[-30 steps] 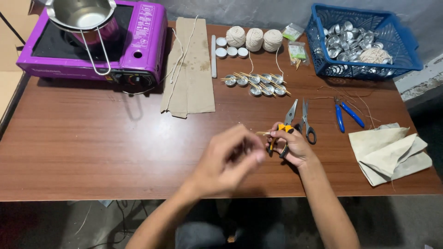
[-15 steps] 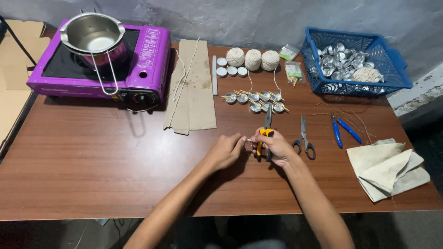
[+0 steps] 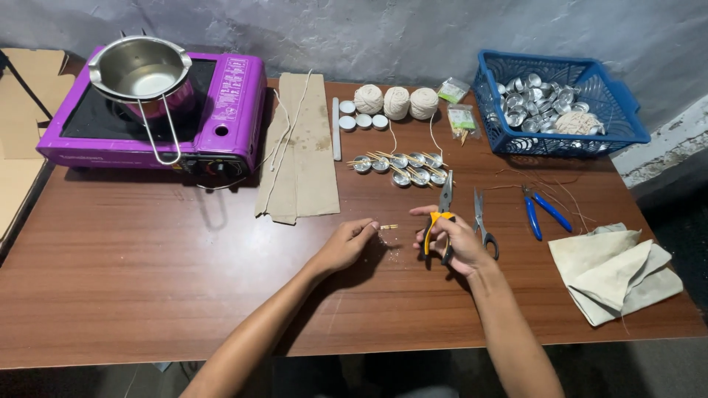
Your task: A person prepares candle wicks by bundling them together, wrapping them with thread, and using scissors and pliers to trim and secure the bundles.
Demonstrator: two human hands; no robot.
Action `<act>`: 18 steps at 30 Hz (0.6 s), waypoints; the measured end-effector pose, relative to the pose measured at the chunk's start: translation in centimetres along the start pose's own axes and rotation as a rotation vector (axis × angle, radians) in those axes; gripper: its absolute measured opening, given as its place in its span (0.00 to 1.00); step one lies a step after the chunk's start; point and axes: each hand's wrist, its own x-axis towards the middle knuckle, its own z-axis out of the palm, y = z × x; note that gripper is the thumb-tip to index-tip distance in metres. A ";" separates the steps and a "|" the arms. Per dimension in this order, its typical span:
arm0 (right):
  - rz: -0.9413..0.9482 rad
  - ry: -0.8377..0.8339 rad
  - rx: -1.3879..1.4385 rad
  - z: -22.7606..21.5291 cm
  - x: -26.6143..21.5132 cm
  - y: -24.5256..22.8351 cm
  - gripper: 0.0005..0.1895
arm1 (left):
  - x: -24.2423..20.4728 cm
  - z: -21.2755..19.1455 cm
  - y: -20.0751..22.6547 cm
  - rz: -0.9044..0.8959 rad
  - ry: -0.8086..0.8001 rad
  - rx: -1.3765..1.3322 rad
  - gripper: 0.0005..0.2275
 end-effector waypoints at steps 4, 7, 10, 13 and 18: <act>-0.029 0.002 -0.058 -0.6 -0.3 -0.4 0.29 | 0.2 0.0 -0.2 0.027 -0.005 -0.004 0.17; -0.042 0.015 -0.086 -0.9 -0.4 -0.4 0.30 | 0.2 0.5 -1.1 0.023 0.015 0.008 0.18; -0.068 0.066 -0.189 -1.2 0.0 -0.5 0.30 | 0.1 0.3 -1.3 0.028 0.031 -0.001 0.18; -0.105 0.136 -0.234 -1.2 0.2 -0.8 0.28 | -0.5 0.3 0.2 0.035 0.031 -0.009 0.17; -0.090 0.123 -0.206 -0.3 -0.1 -2.5 0.32 | -0.8 0.4 0.7 0.020 0.070 -0.067 0.16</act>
